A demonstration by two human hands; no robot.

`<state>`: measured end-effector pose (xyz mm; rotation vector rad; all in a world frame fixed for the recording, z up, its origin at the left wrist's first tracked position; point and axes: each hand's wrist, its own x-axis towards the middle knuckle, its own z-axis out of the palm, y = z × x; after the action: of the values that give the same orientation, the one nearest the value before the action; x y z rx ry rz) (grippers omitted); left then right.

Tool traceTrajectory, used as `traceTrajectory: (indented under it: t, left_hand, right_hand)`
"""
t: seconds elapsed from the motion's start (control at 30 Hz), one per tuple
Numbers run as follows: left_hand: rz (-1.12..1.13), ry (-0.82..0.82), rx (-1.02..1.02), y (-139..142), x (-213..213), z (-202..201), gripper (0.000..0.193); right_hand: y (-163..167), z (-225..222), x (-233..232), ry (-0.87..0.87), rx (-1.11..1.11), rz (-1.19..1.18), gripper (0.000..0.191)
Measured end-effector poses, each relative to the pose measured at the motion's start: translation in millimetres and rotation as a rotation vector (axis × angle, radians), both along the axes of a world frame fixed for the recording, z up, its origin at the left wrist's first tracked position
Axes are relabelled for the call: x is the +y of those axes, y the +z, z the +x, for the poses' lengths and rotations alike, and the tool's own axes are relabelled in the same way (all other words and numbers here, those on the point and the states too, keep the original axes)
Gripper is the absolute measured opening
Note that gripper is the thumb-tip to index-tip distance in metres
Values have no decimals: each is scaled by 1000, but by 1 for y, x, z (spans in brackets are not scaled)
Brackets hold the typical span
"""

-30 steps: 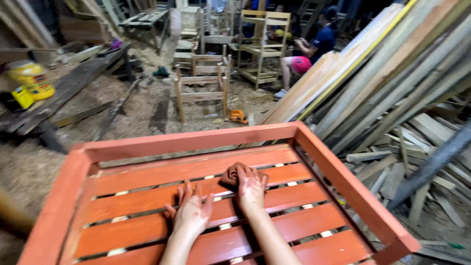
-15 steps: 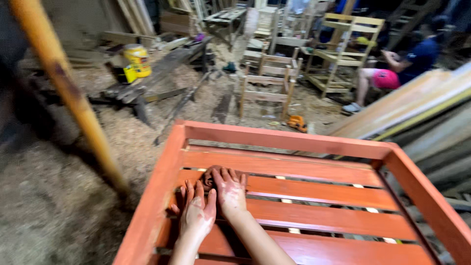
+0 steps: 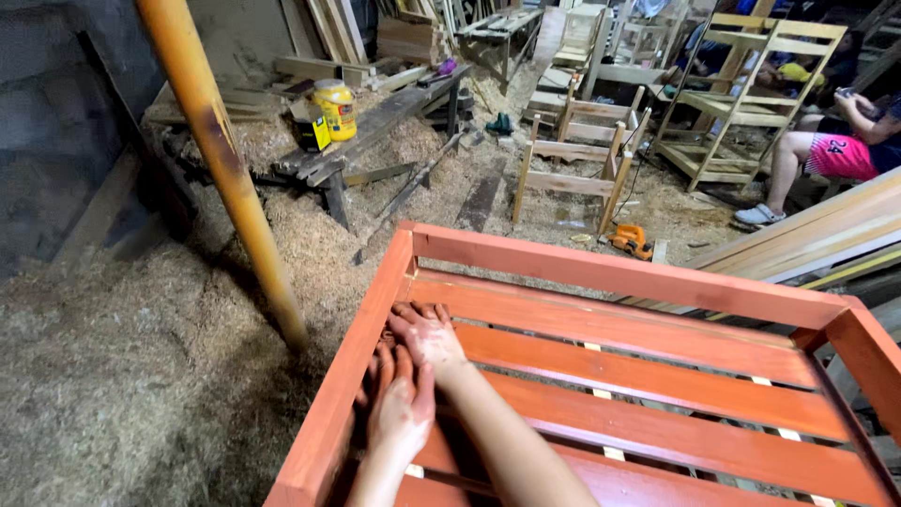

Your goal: The person rubs a stain-soaked cloth by hand over the slats, rails and edges of a red-painted wooden rack, working across the top surface, lower shelf and side frame, and repositions the rack to reach different sides while coating the wood.

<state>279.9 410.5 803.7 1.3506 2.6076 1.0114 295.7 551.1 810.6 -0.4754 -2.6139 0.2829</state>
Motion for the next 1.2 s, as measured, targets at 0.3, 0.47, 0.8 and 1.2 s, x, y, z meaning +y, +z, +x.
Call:
traceTrajectory:
  t: [0.3,0.47,0.8,1.2]
  left_hand:
    - [-114,-233,-237,41,10,46,68]
    - [-168,-144,-266,34,13,41,64]
    - [-126,-41,-125,22,24,2,70]
    - [209,-14,-101,5,41,-21,67]
  right_hand:
    - [-12,88,52,-39,-65,66,52]
    - [9,151,77,-118,-50,40,45]
    - [-14,83,87,-575,-143,162,50]
    - [-34,-53,86,-132,-23,50,50]
